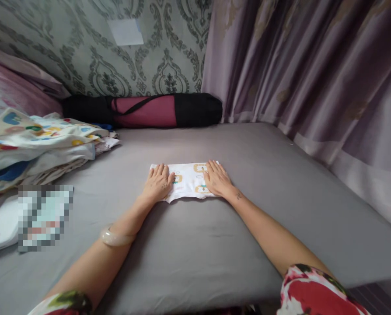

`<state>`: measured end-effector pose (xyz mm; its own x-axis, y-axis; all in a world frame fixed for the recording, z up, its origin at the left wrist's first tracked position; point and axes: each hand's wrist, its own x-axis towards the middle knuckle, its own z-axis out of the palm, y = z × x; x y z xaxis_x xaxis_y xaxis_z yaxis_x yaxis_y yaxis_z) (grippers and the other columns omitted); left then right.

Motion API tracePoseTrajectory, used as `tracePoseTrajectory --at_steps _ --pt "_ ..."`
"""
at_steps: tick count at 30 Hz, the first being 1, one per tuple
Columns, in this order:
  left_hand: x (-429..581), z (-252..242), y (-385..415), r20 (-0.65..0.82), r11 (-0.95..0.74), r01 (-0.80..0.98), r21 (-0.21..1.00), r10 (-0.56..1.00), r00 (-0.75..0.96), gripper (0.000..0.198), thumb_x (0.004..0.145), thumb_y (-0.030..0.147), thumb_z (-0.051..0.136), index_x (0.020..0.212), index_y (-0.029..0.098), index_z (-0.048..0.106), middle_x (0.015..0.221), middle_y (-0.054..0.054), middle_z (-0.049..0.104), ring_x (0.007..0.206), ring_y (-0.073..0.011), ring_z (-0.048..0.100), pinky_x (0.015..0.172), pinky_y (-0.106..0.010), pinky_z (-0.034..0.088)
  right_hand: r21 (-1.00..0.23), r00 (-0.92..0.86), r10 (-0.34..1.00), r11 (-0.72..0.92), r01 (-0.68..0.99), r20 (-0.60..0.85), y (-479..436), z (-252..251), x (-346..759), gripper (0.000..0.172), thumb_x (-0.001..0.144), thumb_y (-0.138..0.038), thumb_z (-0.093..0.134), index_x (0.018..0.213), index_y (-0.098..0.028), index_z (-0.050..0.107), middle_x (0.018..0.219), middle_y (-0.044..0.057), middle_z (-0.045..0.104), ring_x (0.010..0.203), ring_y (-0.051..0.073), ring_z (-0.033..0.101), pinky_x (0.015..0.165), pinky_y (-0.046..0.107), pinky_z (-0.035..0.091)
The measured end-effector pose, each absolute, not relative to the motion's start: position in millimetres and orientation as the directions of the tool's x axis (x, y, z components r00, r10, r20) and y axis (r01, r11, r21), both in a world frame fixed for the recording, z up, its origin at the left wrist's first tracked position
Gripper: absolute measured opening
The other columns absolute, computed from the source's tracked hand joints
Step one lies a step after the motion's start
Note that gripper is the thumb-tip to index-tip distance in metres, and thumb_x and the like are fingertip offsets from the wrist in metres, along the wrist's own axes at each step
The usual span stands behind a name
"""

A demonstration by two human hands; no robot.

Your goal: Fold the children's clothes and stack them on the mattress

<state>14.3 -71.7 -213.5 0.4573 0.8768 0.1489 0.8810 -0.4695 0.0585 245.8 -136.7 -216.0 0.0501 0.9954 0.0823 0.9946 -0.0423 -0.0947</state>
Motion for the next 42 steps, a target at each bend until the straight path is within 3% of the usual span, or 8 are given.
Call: tracePoseTrajectory --at_steps 7,14,23,31,37,42 --pt "14 -211 -71 0.128 -0.457 0.884 0.097 0.887 0.445 0.054 0.099 0.039 0.023 0.134 0.006 0.047 0.147 -0.021 0.044 0.138 -0.0309 0.037 0.114 -0.048 0.026 -0.085 0.044 0.997 -0.038 0.996 0.068 -134 -221 250 0.064 0.098 -0.038 0.016 0.147 -0.001 0.036 0.154 0.017 0.033 0.144 0.025 0.026 0.119 0.040 0.019" --pt "14 -203 -72 0.203 -0.450 0.885 0.121 0.884 0.422 0.042 0.099 0.035 0.028 0.117 0.010 0.056 0.129 -0.019 0.058 0.124 -0.0277 0.051 0.108 -0.043 0.034 -0.098 -0.020 0.997 0.028 0.995 0.081 -134 -201 217 0.063 0.098 -0.037 0.020 0.147 -0.001 0.034 0.156 0.017 0.029 0.146 0.026 0.022 0.120 0.040 0.015" --pt "11 -207 -62 0.200 -0.425 0.879 0.217 0.900 0.386 0.035 0.098 0.025 0.030 0.118 0.011 0.056 0.124 -0.016 0.062 0.119 -0.0240 0.054 0.105 -0.037 0.036 -0.133 -0.059 0.997 0.064 0.989 0.043 -128 -210 196 0.062 0.098 -0.037 0.021 0.148 -0.001 0.034 0.156 0.016 0.029 0.145 0.025 0.023 0.120 0.041 0.013" --pt "3 -205 -50 0.161 -0.318 0.816 0.483 0.948 0.274 0.037 0.093 0.017 0.036 0.122 0.014 0.058 0.119 -0.014 0.066 0.112 -0.0238 0.060 0.097 -0.034 0.043 -0.124 -0.090 0.996 0.092 0.988 0.026 -126 -197 181 0.064 0.098 -0.037 0.020 0.148 0.001 0.032 0.156 0.019 0.028 0.145 0.027 0.022 0.119 0.043 0.012" --pt "-2 -208 -42 0.195 -0.229 0.652 0.723 0.973 0.125 0.042 0.086 0.013 0.038 0.120 0.014 0.062 0.123 -0.012 0.066 0.115 -0.0233 0.060 0.100 -0.036 0.044 -0.197 -0.161 0.986 0.167 0.966 0.046 -121 -205 162 0.066 0.099 -0.044 0.016 0.149 -0.002 0.032 0.157 0.016 0.027 0.147 0.025 0.018 0.120 0.043 0.009" --pt "-7 -208 -35 0.195 -0.180 0.513 0.839 0.980 0.024 0.042 0.081 0.012 0.038 0.113 0.013 0.065 0.117 -0.012 0.069 0.113 -0.0234 0.062 0.100 -0.037 0.046 -0.188 -0.160 0.987 0.162 0.969 0.028 -119 -211 162 0.067 0.099 -0.044 0.017 0.149 -0.002 0.031 0.157 0.016 0.027 0.147 0.025 0.018 0.120 0.043 0.007"
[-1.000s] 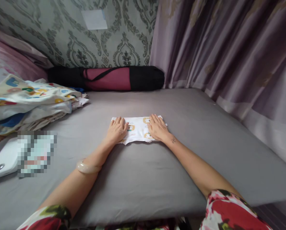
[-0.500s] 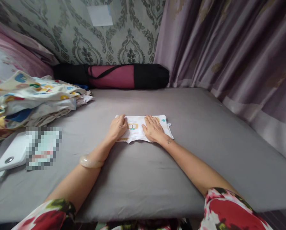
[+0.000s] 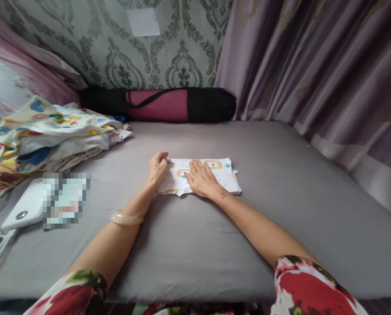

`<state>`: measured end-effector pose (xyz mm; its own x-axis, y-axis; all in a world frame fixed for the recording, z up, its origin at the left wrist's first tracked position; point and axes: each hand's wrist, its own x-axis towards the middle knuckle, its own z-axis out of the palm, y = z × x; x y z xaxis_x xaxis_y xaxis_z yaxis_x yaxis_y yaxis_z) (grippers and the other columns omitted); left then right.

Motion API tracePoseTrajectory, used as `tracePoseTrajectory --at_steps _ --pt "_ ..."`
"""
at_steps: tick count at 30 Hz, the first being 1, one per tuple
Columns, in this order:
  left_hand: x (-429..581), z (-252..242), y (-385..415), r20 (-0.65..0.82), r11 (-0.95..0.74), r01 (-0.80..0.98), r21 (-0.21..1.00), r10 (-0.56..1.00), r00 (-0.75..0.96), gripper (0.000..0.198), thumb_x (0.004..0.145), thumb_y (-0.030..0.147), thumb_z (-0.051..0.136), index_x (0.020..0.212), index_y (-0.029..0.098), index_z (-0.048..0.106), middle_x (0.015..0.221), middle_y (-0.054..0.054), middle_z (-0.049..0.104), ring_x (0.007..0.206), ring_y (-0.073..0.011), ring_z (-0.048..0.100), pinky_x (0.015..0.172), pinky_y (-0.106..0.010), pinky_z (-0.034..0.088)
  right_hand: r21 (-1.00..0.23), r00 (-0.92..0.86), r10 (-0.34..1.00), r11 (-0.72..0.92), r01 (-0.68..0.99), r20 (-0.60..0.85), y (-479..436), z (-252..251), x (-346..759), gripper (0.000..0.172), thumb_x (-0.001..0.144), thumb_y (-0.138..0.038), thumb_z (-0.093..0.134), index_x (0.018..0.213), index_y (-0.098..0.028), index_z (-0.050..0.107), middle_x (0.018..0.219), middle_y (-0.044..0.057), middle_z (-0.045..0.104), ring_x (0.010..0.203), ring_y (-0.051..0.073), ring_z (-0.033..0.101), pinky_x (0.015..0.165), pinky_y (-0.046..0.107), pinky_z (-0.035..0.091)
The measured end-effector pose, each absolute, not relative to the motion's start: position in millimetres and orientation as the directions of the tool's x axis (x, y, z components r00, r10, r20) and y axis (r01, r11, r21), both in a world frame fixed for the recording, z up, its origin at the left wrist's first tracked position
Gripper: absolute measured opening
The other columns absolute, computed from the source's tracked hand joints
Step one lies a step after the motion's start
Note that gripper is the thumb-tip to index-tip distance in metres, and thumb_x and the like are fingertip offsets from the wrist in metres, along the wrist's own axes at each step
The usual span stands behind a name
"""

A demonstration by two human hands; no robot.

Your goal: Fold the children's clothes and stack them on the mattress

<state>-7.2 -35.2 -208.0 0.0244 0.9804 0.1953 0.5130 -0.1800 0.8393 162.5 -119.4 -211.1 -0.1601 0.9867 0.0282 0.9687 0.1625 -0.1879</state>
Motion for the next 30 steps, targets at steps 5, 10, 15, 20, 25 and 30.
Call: tracePoseTrajectory --at_steps 5,10,15,20,25,30 --pt "-12 -211 -29 0.218 -0.179 0.394 0.902 0.974 -0.055 0.040 0.074 0.011 0.041 0.105 0.014 0.066 0.112 -0.012 0.070 0.111 -0.0248 0.062 0.100 -0.039 0.046 -0.195 -0.148 0.988 0.137 0.971 -0.040 -117 -201 157 0.067 0.099 -0.043 0.019 0.149 0.000 0.030 0.157 0.017 0.026 0.147 0.027 0.018 0.119 0.045 0.008" --pt "-16 -221 -20 0.167 -0.139 0.197 0.971 0.977 -0.132 0.035 0.069 0.013 0.042 0.095 0.016 0.065 0.105 -0.010 0.070 0.106 -0.0240 0.064 0.097 -0.038 0.049 -0.232 -0.198 0.980 0.193 0.953 0.004 -109 -192 129 0.064 0.099 -0.042 0.020 0.150 -0.003 0.030 0.157 0.016 0.025 0.147 0.026 0.017 0.119 0.045 0.007" --pt "-18 -230 -10 0.048 -0.051 -0.010 0.999 0.982 -0.183 0.031 0.065 0.014 0.042 0.089 0.017 0.062 0.101 -0.010 0.069 0.103 -0.0219 0.065 0.096 -0.037 0.050 -0.260 -0.232 0.973 0.229 0.938 0.022 -99 -199 106 0.063 0.099 -0.041 0.021 0.151 -0.005 0.028 0.158 0.014 0.024 0.147 0.024 0.016 0.119 0.044 0.007" --pt "-19 -234 -5 -0.018 -0.005 -0.107 0.994 0.978 -0.210 0.030 0.063 0.013 0.042 0.086 0.018 0.060 0.100 -0.009 0.068 0.103 -0.0205 0.064 0.094 -0.035 0.050 -0.273 -0.221 0.975 0.216 0.937 0.013 -97 -206 105 0.064 0.099 -0.042 0.022 0.151 -0.005 0.028 0.158 0.014 0.024 0.147 0.024 0.017 0.119 0.044 0.006" --pt "-18 -230 -5 -0.054 0.022 -0.153 0.988 0.976 -0.213 0.028 0.063 0.012 0.044 0.085 0.019 0.060 0.098 -0.008 0.068 0.101 -0.0197 0.064 0.093 -0.034 0.050 -0.269 -0.211 0.977 0.197 0.943 -0.021 -96 -201 103 0.063 0.099 -0.041 0.024 0.150 -0.004 0.029 0.158 0.015 0.024 0.147 0.026 0.018 0.119 0.047 0.008" --pt "-20 -221 -7 -0.074 0.032 -0.176 0.984 0.967 -0.242 0.023 0.068 0.017 0.050 0.089 0.018 0.059 0.102 -0.008 0.068 0.100 -0.0201 0.064 0.089 -0.034 0.051 -0.271 -0.236 0.971 0.234 0.934 0.024 -95 -195 86 0.060 0.099 -0.037 0.023 0.150 -0.007 0.031 0.158 0.014 0.026 0.147 0.026 0.018 0.118 0.048 0.007"
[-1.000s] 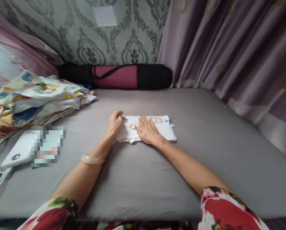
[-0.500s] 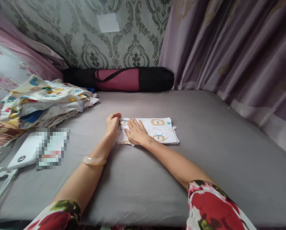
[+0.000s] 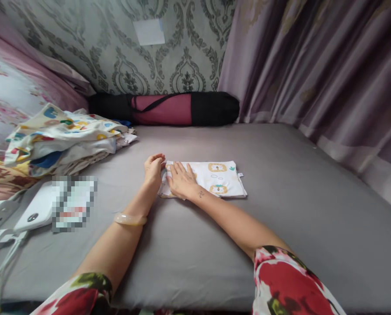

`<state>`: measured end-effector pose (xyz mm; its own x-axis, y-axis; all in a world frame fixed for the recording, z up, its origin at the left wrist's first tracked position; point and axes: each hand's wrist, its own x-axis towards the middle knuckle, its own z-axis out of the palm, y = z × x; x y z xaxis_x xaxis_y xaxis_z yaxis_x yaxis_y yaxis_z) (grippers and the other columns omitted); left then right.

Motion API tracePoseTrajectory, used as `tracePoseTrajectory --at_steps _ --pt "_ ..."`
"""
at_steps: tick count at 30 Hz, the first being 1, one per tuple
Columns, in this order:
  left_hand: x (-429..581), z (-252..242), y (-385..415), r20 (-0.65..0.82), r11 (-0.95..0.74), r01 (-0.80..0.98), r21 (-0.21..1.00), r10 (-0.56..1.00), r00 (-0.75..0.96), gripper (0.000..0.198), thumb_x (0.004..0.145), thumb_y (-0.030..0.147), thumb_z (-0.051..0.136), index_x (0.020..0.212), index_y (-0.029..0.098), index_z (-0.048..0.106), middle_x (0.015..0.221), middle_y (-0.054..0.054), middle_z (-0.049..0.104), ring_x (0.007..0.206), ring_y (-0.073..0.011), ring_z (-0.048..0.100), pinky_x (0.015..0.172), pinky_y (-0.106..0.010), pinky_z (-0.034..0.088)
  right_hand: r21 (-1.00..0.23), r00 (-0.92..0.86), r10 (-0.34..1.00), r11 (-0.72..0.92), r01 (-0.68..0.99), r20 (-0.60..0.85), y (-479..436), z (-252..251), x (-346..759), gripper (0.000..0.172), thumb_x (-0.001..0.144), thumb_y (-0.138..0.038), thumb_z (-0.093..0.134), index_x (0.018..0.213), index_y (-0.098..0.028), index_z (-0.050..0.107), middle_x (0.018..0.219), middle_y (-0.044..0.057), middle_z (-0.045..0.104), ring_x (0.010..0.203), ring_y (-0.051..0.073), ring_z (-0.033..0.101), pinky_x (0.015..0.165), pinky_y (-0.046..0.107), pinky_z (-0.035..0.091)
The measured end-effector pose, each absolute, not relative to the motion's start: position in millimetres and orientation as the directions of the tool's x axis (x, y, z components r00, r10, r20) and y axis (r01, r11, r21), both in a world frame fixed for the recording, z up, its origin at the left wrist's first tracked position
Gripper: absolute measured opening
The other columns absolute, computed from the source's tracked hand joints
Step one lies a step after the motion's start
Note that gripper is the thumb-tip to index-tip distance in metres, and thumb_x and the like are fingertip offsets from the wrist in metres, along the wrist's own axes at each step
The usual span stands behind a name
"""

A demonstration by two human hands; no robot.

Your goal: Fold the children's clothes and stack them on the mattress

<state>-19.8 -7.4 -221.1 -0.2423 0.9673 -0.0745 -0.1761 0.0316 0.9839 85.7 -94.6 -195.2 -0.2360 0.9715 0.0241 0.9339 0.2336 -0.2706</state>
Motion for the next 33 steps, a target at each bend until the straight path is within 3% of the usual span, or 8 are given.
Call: tracePoseTrajectory --at_steps 7,14,21,23,26,29,33 --pt "-30 -216 -4 -0.005 -0.024 -0.112 0.993 0.967 -0.254 0.025 0.072 0.023 0.052 0.096 0.018 0.058 0.109 -0.010 0.068 0.104 -0.0199 0.064 0.087 -0.032 0.052 -0.266 -0.265 0.959 0.282 0.922 0.099 -89 -206 61 0.063 0.098 -0.037 0.024 0.148 0.000 0.031 0.157 0.018 0.025 0.146 0.028 0.018 0.118 0.049 0.009" --pt "-30 -217 -6 0.033 -0.053 -0.068 0.996 0.964 -0.265 0.027 0.069 0.022 0.050 0.095 0.017 0.058 0.106 -0.010 0.068 0.102 -0.0207 0.065 0.086 -0.034 0.052 -0.267 -0.231 0.963 0.261 0.928 0.140 -92 -209 58 0.059 0.096 -0.037 0.031 0.146 -0.006 0.036 0.156 0.017 0.030 0.145 0.027 0.023 0.118 0.046 0.013" --pt "-25 -216 -13 0.170 -0.165 0.043 0.985 0.960 -0.221 0.028 0.068 0.021 0.046 0.094 0.017 0.057 0.098 -0.009 0.067 0.095 -0.0202 0.065 0.088 -0.036 0.051 -0.451 -0.283 0.956 0.288 0.844 0.081 -91 -196 77 0.056 0.094 -0.026 0.028 0.146 -0.007 0.034 0.156 0.015 0.031 0.145 0.024 0.025 0.118 0.044 0.018" --pt "-22 -213 -16 0.233 -0.215 0.111 0.970 0.954 -0.190 0.026 0.070 0.020 0.045 0.092 0.017 0.058 0.096 -0.009 0.067 0.094 -0.0205 0.065 0.088 -0.036 0.051 -0.451 -0.278 0.958 0.280 0.847 0.073 -95 -194 94 0.057 0.095 -0.026 0.027 0.148 -0.005 0.031 0.157 0.015 0.029 0.146 0.024 0.022 0.118 0.045 0.016" --pt "-13 -210 -25 0.336 -0.306 0.304 0.902 0.941 -0.049 0.024 0.076 0.022 0.044 0.092 0.017 0.062 0.096 -0.010 0.069 0.093 -0.0220 0.065 0.088 -0.037 0.051 -0.366 -0.205 0.976 0.219 0.904 0.078 -107 -192 130 0.058 0.096 -0.028 0.027 0.148 -0.003 0.031 0.157 0.017 0.027 0.146 0.025 0.019 0.119 0.045 0.012" --pt "-2 -209 -40 0.390 -0.442 0.484 0.756 0.897 0.210 0.028 0.085 0.027 0.042 0.102 0.018 0.064 0.107 -0.011 0.069 0.102 -0.0243 0.064 0.094 -0.040 0.048 -0.277 -0.079 0.995 0.094 0.956 0.065 -121 -192 172 0.059 0.097 -0.031 0.025 0.147 -0.001 0.033 0.156 0.018 0.028 0.146 0.027 0.019 0.119 0.046 0.011" --pt "11 -213 -58 0.329 -0.598 0.614 0.516 0.799 0.503 0.037 0.090 0.037 0.047 0.119 0.018 0.059 0.135 -0.016 0.056 0.132 -0.0307 0.045 0.112 -0.049 0.028 -0.205 0.074 0.997 -0.064 0.977 0.038 -134 -195 216 0.062 0.098 -0.036 0.021 0.148 0.000 0.032 0.156 0.019 0.027 0.146 0.028 0.019 0.119 0.047 0.010"
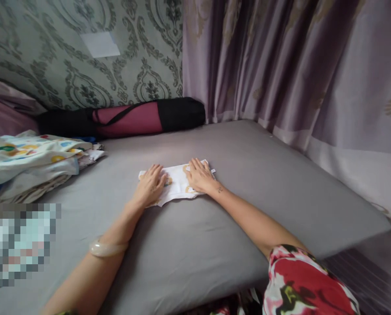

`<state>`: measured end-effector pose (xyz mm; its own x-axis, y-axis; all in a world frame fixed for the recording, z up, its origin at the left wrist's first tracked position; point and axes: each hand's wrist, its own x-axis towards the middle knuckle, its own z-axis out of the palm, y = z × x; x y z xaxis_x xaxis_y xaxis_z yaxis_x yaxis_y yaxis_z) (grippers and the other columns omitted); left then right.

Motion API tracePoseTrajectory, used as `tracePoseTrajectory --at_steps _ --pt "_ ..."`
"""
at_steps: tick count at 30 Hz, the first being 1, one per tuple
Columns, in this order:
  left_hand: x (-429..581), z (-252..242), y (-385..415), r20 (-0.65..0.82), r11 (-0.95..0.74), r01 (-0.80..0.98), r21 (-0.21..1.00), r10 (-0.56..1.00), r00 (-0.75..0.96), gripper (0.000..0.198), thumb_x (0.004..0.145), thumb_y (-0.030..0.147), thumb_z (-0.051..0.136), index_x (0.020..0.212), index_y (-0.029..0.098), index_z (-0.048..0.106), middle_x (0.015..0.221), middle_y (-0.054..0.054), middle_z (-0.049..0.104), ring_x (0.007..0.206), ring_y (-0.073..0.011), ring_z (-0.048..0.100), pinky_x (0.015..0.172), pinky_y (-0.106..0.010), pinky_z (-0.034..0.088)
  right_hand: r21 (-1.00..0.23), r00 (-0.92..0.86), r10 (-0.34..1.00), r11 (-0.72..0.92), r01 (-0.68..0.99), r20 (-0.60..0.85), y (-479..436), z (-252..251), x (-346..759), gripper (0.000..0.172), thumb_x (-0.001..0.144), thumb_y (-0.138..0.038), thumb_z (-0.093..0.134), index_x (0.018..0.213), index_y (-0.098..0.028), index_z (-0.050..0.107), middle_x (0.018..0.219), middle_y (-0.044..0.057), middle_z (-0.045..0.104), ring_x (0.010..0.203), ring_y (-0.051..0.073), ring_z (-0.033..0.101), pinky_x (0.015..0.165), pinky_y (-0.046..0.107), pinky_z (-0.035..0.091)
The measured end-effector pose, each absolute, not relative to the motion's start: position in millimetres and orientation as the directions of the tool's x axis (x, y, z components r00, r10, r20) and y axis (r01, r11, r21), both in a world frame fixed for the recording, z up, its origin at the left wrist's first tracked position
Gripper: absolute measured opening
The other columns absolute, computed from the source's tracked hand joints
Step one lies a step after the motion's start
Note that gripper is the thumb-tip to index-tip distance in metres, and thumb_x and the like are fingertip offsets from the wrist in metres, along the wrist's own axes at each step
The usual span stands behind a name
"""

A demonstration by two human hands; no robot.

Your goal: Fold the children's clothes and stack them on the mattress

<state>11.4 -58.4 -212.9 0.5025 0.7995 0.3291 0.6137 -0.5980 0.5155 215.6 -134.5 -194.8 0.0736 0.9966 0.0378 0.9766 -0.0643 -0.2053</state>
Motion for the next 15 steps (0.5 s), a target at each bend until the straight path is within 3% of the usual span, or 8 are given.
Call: tracePoseTrajectory --at_steps 3,10,15 --pt "14 -215 -65 0.212 -0.602 0.693 0.397 0.795 0.569 0.039 0.092 0.039 0.045 0.124 0.019 0.055 0.143 -0.017 0.049 0.140 -0.0336 0.033 0.114 -0.055 0.021 -0.202 0.108 0.994 -0.106 0.974 0.000 -141 -199 229 0.064 0.099 -0.040 0.020 0.149 -0.002 0.031 0.157 0.018 0.027 0.146 0.028 0.020 0.118 0.046 0.013" --pt "12 -214 -65 0.122 -0.629 0.744 0.227 0.776 0.619 0.042 0.097 0.040 0.034 0.131 0.019 0.048 0.147 -0.018 0.042 0.141 -0.0330 0.031 0.112 -0.055 0.022 -0.260 0.117 0.993 -0.104 0.960 0.035 -141 -207 231 0.060 0.099 -0.039 0.024 0.147 -0.005 0.036 0.156 0.017 0.030 0.145 0.029 0.022 0.118 0.047 0.015" --pt "11 -218 -59 0.129 -0.608 0.759 0.236 0.793 0.595 0.043 0.096 0.039 0.032 0.130 0.018 0.048 0.144 -0.017 0.045 0.138 -0.0306 0.036 0.112 -0.051 0.025 -0.511 0.282 0.956 -0.204 0.835 0.078 -141 -197 250 0.050 0.095 -0.027 0.035 0.140 -0.007 0.045 0.150 0.017 0.040 0.140 0.020 0.035 0.115 0.035 0.027"
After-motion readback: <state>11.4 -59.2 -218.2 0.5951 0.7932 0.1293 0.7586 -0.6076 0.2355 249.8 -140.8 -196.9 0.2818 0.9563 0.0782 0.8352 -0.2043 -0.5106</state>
